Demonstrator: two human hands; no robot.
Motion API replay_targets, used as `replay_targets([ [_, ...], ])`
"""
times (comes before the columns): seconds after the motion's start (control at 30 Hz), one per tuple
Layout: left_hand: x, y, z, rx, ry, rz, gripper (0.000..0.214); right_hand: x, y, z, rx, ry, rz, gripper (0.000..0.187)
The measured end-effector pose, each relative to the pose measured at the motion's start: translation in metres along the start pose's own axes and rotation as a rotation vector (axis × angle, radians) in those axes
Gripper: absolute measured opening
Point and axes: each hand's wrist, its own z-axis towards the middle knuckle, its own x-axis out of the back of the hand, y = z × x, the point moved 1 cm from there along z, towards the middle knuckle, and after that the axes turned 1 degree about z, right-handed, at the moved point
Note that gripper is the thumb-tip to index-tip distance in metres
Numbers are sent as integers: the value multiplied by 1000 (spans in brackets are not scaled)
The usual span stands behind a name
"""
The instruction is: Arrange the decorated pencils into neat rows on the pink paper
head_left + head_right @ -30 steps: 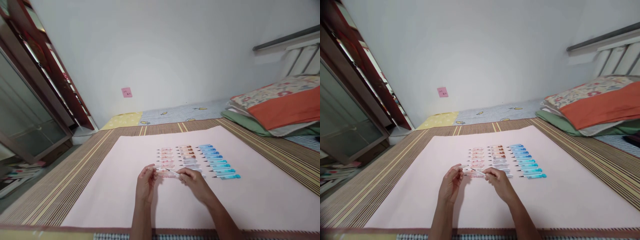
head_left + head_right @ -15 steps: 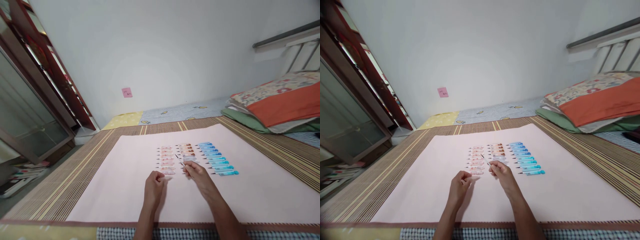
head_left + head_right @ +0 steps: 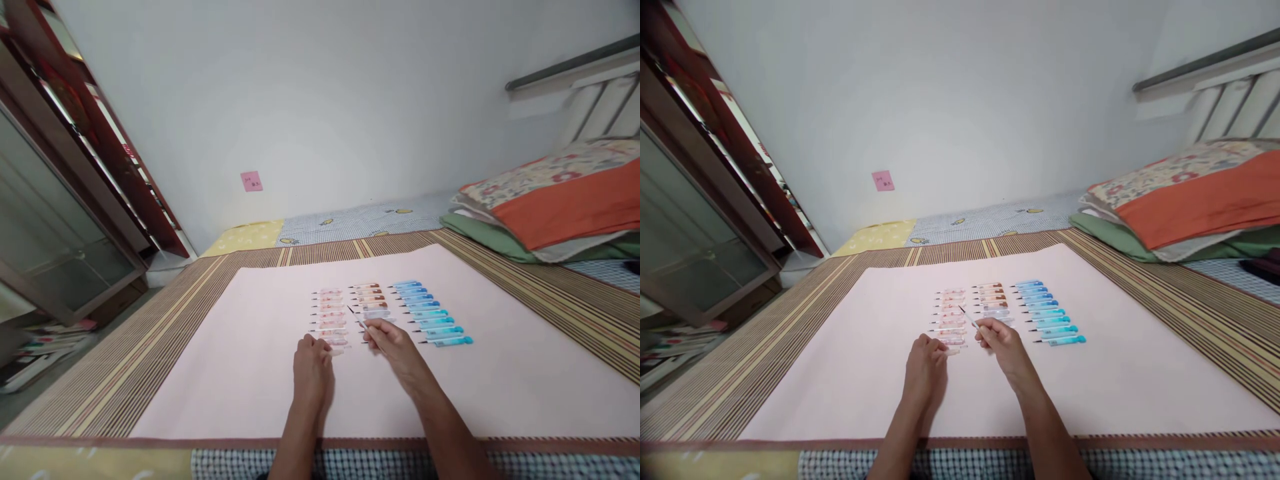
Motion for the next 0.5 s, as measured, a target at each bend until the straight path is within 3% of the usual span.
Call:
replay_targets([
  [0.13, 7, -1, -2, -35, 123, -118, 11, 0, 1, 1, -11, -20, -44, 50],
  [0.2, 13, -1, -4, 4, 146, -231, 13, -3, 0, 0, -17, -48, -81, 47],
  [0.37, 22, 1, -8, 185, -56, -713, 40, -21, -4, -8, -45, -171, -156, 30],
  [0.5, 18, 3, -16, 228, -92, -853, 36, -43, -2, -21, -56, -329, -184, 23],
])
